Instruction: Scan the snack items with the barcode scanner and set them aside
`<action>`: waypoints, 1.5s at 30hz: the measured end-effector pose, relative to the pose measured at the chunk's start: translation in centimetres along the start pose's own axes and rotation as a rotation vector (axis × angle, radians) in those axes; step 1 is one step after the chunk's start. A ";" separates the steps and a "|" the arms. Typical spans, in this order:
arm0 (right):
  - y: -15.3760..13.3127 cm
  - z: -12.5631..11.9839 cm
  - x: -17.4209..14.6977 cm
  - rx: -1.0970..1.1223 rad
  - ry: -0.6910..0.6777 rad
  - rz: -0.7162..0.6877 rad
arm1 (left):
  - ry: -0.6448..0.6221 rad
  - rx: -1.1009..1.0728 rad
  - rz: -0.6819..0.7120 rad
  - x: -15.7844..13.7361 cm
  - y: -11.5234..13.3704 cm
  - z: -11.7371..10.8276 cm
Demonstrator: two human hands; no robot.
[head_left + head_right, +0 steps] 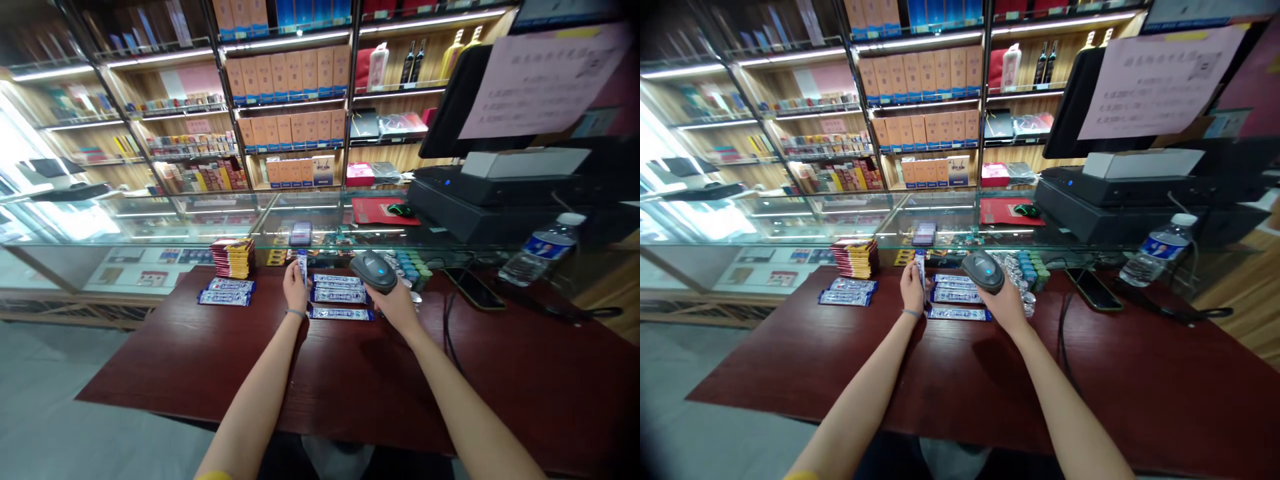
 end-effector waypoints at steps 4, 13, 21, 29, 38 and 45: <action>0.6 1.0 -0.4 -0.024 -0.028 0.007 | -0.107 -0.292 -0.354 1.4 0.7 -1.2; 1.9 1.8 -0.6 -0.083 -0.060 -0.036 | -0.415 -0.610 -0.594 1.7 0.7 -2.6; 1.3 2.0 -0.8 -0.081 -0.068 -0.025 | -0.162 -0.675 -0.602 2.1 0.3 -2.1; 1.1 2.0 -1.0 -0.076 -0.092 0.020 | -0.287 -0.536 -0.625 1.8 0.4 -2.5; 0.7 1.8 -1.1 -0.158 -0.267 -0.039 | -0.369 -0.416 -0.568 1.8 0.2 -3.0; 1.2 2.1 -1.1 -0.240 -0.316 -0.082 | -0.401 -0.412 -0.528 1.9 0.1 -3.0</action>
Point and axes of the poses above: each hand's wrist, its own x-axis towards the middle knuckle, its own z-axis out of the palm, y = z × x, the point moved 1 cm from there along x, towards the middle knuckle
